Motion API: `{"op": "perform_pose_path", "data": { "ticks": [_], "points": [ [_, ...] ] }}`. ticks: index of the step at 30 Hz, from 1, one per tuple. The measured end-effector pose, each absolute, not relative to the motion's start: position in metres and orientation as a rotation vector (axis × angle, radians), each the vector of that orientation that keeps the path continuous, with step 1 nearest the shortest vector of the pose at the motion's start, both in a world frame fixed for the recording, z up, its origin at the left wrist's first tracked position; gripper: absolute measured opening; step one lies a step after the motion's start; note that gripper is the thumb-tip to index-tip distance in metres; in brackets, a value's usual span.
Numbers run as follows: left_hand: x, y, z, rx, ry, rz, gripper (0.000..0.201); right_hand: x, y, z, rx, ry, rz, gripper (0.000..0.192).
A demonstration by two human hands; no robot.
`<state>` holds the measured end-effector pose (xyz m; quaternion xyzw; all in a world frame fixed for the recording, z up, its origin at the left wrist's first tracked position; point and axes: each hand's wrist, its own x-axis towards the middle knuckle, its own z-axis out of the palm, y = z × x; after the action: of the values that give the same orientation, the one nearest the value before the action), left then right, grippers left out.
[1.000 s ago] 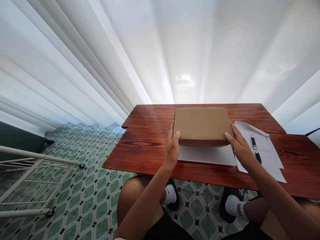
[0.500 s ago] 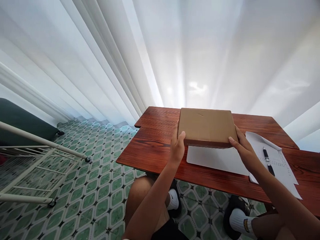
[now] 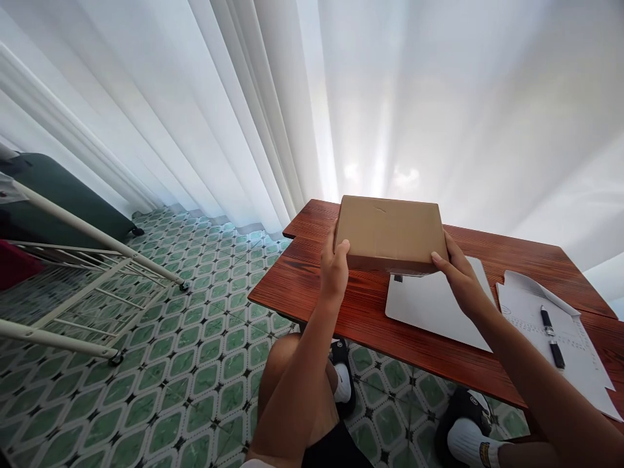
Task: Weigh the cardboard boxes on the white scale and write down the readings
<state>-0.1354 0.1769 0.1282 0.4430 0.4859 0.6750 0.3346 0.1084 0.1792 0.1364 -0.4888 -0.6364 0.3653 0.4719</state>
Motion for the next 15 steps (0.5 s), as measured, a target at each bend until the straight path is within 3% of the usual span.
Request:
{"op": "perform_pose_path", "data": {
  "ticks": [15],
  "points": [
    [-0.206,0.181,0.134,1.038,1.392,1.687,0.052,0.050,0.206,0.124,-1.040,-1.611,1.100,0.067]
  ]
}}
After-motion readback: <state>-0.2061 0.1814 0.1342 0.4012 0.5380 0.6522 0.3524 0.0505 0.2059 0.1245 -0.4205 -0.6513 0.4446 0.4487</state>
